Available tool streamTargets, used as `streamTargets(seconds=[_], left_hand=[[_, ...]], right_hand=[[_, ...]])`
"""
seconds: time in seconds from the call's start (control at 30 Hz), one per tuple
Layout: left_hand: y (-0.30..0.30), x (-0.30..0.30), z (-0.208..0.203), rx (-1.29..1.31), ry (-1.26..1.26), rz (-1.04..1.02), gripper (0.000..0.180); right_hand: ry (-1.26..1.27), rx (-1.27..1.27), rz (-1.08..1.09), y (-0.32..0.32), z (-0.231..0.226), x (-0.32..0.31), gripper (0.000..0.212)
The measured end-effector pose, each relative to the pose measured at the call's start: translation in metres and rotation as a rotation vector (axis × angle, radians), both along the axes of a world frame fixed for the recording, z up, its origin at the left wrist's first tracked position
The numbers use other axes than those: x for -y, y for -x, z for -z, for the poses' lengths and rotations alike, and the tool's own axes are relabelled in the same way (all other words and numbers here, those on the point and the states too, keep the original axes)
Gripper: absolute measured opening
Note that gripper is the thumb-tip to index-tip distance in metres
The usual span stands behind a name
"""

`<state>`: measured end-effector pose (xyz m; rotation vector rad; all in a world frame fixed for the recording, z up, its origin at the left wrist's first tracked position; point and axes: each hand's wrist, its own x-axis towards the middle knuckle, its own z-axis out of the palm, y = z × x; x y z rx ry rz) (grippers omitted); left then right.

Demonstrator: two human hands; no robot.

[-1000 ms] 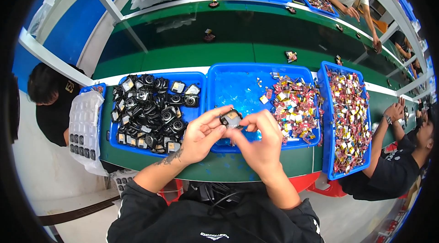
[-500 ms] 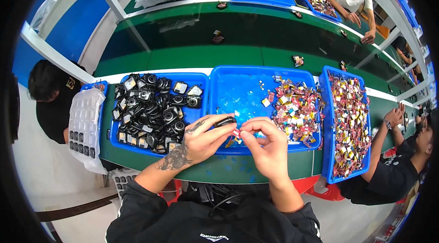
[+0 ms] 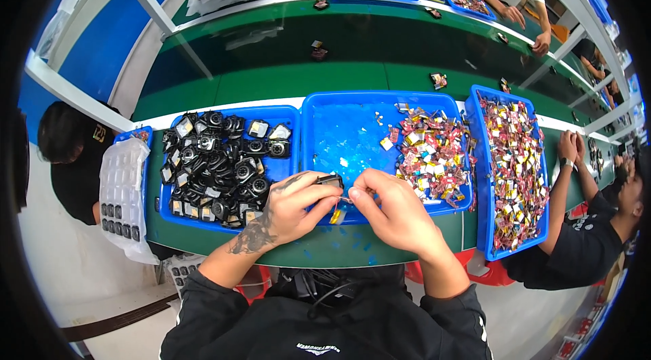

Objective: Assembling small electronic components into frames at a workbench.

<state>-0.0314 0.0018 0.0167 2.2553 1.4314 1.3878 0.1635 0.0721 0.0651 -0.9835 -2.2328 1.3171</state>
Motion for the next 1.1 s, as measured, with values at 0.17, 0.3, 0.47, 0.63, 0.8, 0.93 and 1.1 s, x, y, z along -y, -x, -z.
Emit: streamTargets(seconds=[0.17,0.3,0.47,0.63,0.8,0.93,1.1], left_hand=[[0.001,0.0,-0.005,0.446,0.562,0.203,0.014],[0.002,-0.002,0.004,0.78,0.859,0.283,0.015],[-0.006,-0.001,0.006,0.9,0.817,0.314,0.024],[-0.012,0.001,0.016,1.002,0.701,0.318,0.038],[-0.012,0.004,0.011,0.981,0.674,0.282,0.037],[-0.012,0.003,0.011,1.034,0.727,0.311,0.036],[-0.014,0.002,0.014,1.019,0.712,0.31,0.035]], right_hand=[[0.078,-0.017,-0.015,-0.008,0.002,0.0,0.014],[0.151,-0.209,0.09,-0.006,0.012,0.006,0.013],[0.132,-0.338,0.332,0.009,0.025,0.023,0.025],[0.044,-0.443,0.443,0.019,0.039,0.028,0.027],[0.048,-0.374,0.406,0.015,0.036,0.024,0.031],[0.091,-0.353,0.398,0.011,0.031,0.023,0.036],[-0.025,-0.222,0.368,0.011,0.029,0.019,0.04]])
